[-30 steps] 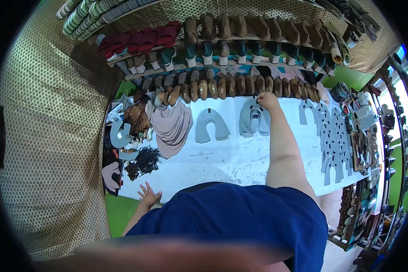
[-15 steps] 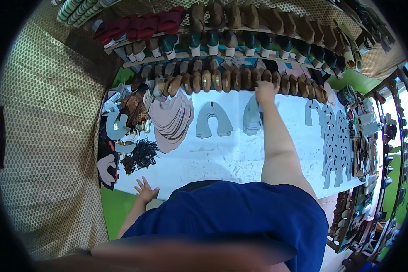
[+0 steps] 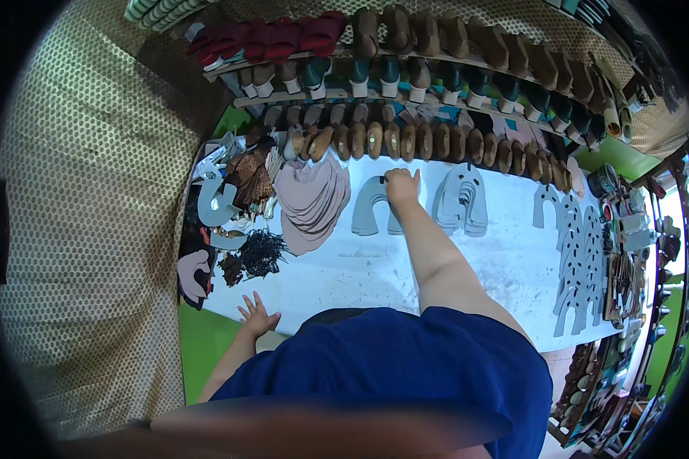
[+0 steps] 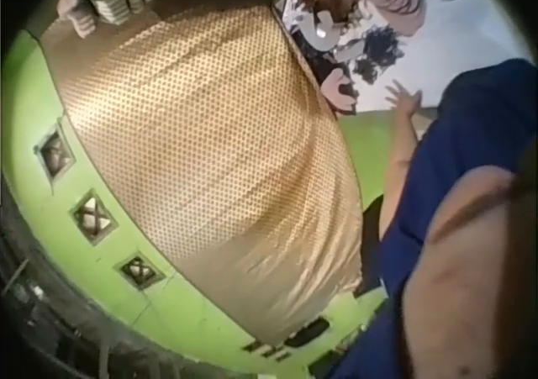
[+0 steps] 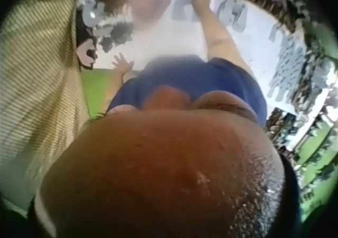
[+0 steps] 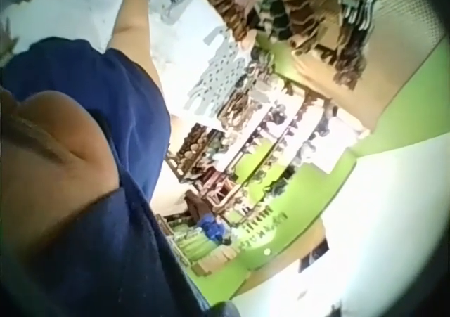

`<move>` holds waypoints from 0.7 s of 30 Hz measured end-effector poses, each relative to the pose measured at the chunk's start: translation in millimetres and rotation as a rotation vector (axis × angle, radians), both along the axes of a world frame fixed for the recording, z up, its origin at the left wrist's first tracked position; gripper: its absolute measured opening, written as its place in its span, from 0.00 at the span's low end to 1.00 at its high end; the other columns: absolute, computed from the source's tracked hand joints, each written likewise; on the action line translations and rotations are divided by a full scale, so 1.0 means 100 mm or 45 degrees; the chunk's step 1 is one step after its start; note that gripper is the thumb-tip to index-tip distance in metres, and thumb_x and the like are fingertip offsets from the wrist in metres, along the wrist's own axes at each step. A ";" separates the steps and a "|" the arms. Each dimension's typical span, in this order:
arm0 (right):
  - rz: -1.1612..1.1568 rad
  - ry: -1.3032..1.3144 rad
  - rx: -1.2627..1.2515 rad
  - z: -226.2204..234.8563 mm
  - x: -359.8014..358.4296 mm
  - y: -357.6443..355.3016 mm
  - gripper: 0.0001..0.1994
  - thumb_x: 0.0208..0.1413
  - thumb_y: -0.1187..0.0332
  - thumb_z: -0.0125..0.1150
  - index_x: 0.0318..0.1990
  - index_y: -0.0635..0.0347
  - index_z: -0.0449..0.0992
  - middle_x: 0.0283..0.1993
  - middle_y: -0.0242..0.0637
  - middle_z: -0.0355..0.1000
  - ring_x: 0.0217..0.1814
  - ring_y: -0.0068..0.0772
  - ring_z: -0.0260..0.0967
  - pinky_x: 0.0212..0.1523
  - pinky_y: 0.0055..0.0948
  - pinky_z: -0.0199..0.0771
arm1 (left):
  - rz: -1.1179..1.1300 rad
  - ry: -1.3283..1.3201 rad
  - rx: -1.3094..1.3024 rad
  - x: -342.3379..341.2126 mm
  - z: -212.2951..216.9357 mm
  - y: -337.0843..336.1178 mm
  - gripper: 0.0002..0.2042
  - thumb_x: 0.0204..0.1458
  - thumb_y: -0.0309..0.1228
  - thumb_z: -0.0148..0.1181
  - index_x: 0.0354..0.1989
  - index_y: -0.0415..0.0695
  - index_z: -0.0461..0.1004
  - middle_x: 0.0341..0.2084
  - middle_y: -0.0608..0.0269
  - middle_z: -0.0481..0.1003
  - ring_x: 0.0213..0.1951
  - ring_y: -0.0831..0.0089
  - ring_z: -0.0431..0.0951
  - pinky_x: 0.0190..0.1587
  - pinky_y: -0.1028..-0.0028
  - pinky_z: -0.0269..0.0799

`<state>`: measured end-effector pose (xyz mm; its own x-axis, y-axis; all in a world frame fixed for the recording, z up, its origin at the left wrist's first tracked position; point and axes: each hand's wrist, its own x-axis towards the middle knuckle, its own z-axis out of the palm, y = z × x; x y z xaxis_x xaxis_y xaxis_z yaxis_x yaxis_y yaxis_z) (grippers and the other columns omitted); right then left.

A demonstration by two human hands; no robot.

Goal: The recorder is arranging and inspecting shoe uppers and components on a workbench in a workshop.

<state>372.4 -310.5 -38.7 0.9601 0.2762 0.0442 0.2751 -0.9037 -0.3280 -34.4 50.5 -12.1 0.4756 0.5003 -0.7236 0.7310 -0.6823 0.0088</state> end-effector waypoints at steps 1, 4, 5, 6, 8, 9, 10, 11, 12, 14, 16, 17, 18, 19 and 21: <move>0.006 -0.099 0.118 -0.02 -0.01 -0.03 0.08 0.55 0.66 0.61 0.42 0.51 0.80 0.43 0.36 0.78 0.54 0.42 0.71 0.67 0.66 0.52 | -0.009 -0.004 -0.008 0.03 0.02 -0.01 0.61 0.46 0.62 0.62 0.74 0.58 0.17 0.73 0.45 0.16 0.71 0.31 0.19 0.69 0.36 0.28; 0.153 -0.050 0.326 0.03 -0.06 -0.12 0.06 0.53 0.69 0.62 0.39 0.54 0.79 0.37 0.38 0.78 0.46 0.47 0.74 0.65 0.63 0.58 | -0.017 -0.011 -0.022 -0.01 0.04 0.00 0.61 0.46 0.62 0.62 0.74 0.59 0.17 0.73 0.45 0.16 0.71 0.31 0.18 0.69 0.36 0.28; 0.141 -0.092 0.358 0.11 -0.15 -0.10 0.04 0.53 0.70 0.63 0.36 0.56 0.78 0.34 0.40 0.78 0.41 0.51 0.75 0.64 0.59 0.62 | -0.018 -0.021 -0.026 -0.02 0.03 0.00 0.61 0.46 0.61 0.62 0.74 0.58 0.17 0.73 0.46 0.16 0.71 0.31 0.18 0.69 0.36 0.28; 0.146 -0.095 0.352 0.21 -0.22 -0.12 0.04 0.53 0.70 0.63 0.36 0.56 0.78 0.34 0.40 0.78 0.41 0.51 0.75 0.64 0.59 0.62 | -0.013 -0.024 -0.032 -0.03 0.02 0.00 0.61 0.46 0.61 0.62 0.74 0.58 0.17 0.73 0.46 0.16 0.71 0.31 0.18 0.69 0.36 0.28; 0.283 0.039 0.423 0.45 -0.38 -0.19 0.05 0.52 0.71 0.61 0.37 0.55 0.80 0.37 0.41 0.79 0.44 0.48 0.75 0.63 0.59 0.62 | -0.019 -0.043 -0.030 -0.04 0.00 0.01 0.61 0.47 0.62 0.62 0.73 0.59 0.17 0.73 0.46 0.15 0.71 0.32 0.18 0.68 0.35 0.28; 0.285 0.037 0.416 0.57 -0.47 -0.24 0.05 0.52 0.71 0.61 0.37 0.55 0.80 0.37 0.41 0.79 0.44 0.48 0.75 0.63 0.59 0.62 | -0.017 -0.046 -0.036 -0.04 -0.01 0.02 0.61 0.47 0.62 0.62 0.73 0.59 0.17 0.73 0.46 0.15 0.71 0.32 0.18 0.68 0.35 0.28; 0.391 0.045 0.404 0.70 -0.55 -0.29 0.06 0.51 0.71 0.62 0.37 0.55 0.81 0.37 0.40 0.79 0.44 0.46 0.75 0.61 0.54 0.66 | -0.020 -0.049 -0.032 -0.04 -0.02 0.03 0.61 0.47 0.62 0.62 0.73 0.59 0.17 0.73 0.47 0.15 0.71 0.32 0.17 0.68 0.35 0.27; 0.497 0.053 0.390 0.85 -0.65 -0.36 0.08 0.51 0.72 0.63 0.38 0.55 0.82 0.37 0.40 0.80 0.43 0.44 0.76 0.59 0.49 0.69 | -0.024 -0.053 -0.029 -0.04 -0.03 0.03 0.61 0.47 0.62 0.62 0.74 0.59 0.17 0.73 0.47 0.15 0.71 0.32 0.17 0.68 0.34 0.27; 0.504 0.053 0.383 1.06 -0.78 -0.42 0.08 0.51 0.72 0.63 0.38 0.55 0.82 0.37 0.40 0.80 0.43 0.44 0.76 0.59 0.49 0.69 | -0.017 -0.057 -0.036 -0.07 -0.06 0.05 0.61 0.47 0.62 0.62 0.74 0.59 0.17 0.73 0.47 0.15 0.71 0.32 0.17 0.68 0.34 0.27; 0.584 0.372 0.449 1.47 -1.02 -0.54 0.10 0.49 0.72 0.66 0.40 0.50 0.84 0.39 0.38 0.79 0.44 0.43 0.76 0.54 0.41 0.73 | -0.028 -0.095 -0.036 -0.11 -0.11 0.08 0.61 0.47 0.61 0.62 0.73 0.60 0.17 0.72 0.46 0.14 0.70 0.29 0.16 0.67 0.32 0.29; 0.648 0.354 0.407 1.69 -1.18 -0.72 0.10 0.49 0.73 0.67 0.40 0.51 0.84 0.40 0.37 0.80 0.45 0.40 0.77 0.47 0.35 0.76 | -0.029 -0.098 -0.036 -0.08 -0.07 0.05 0.61 0.46 0.62 0.62 0.73 0.60 0.17 0.73 0.47 0.15 0.71 0.30 0.17 0.67 0.33 0.28; 0.727 0.367 0.409 1.80 -1.25 -0.79 0.10 0.49 0.73 0.67 0.40 0.53 0.84 0.40 0.37 0.80 0.46 0.40 0.77 0.47 0.35 0.76 | -0.034 -0.098 -0.026 -0.07 -0.05 0.05 0.60 0.46 0.63 0.62 0.74 0.60 0.18 0.73 0.48 0.15 0.71 0.32 0.17 0.68 0.33 0.27; 0.806 0.380 0.409 1.91 -1.33 -0.82 0.10 0.49 0.73 0.67 0.40 0.54 0.84 0.41 0.37 0.80 0.47 0.39 0.77 0.47 0.35 0.76 | -0.033 -0.102 -0.029 -0.08 -0.05 0.05 0.60 0.46 0.63 0.62 0.74 0.60 0.18 0.73 0.48 0.15 0.71 0.32 0.17 0.68 0.33 0.27; 0.829 0.413 0.420 2.02 -1.39 -0.83 0.09 0.49 0.73 0.67 0.39 0.55 0.84 0.39 0.37 0.80 0.44 0.37 0.77 0.45 0.33 0.76 | -0.031 -0.104 -0.035 -0.10 -0.07 0.06 0.61 0.46 0.63 0.62 0.74 0.60 0.18 0.73 0.48 0.15 0.71 0.32 0.17 0.68 0.34 0.26; 0.868 0.519 0.364 2.11 -1.42 -0.77 0.08 0.50 0.73 0.67 0.39 0.55 0.84 0.37 0.37 0.81 0.42 0.36 0.78 0.44 0.32 0.75 | -0.036 -0.108 -0.044 -0.10 -0.07 0.07 0.61 0.46 0.63 0.62 0.74 0.60 0.17 0.73 0.48 0.14 0.71 0.31 0.17 0.68 0.34 0.26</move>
<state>230.4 -387.3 172.0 0.5434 0.8318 -0.1133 0.5406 -0.4500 -0.7108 -44.0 57.8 -19.5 0.5495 0.4611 -0.6967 0.7070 -0.7009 0.0938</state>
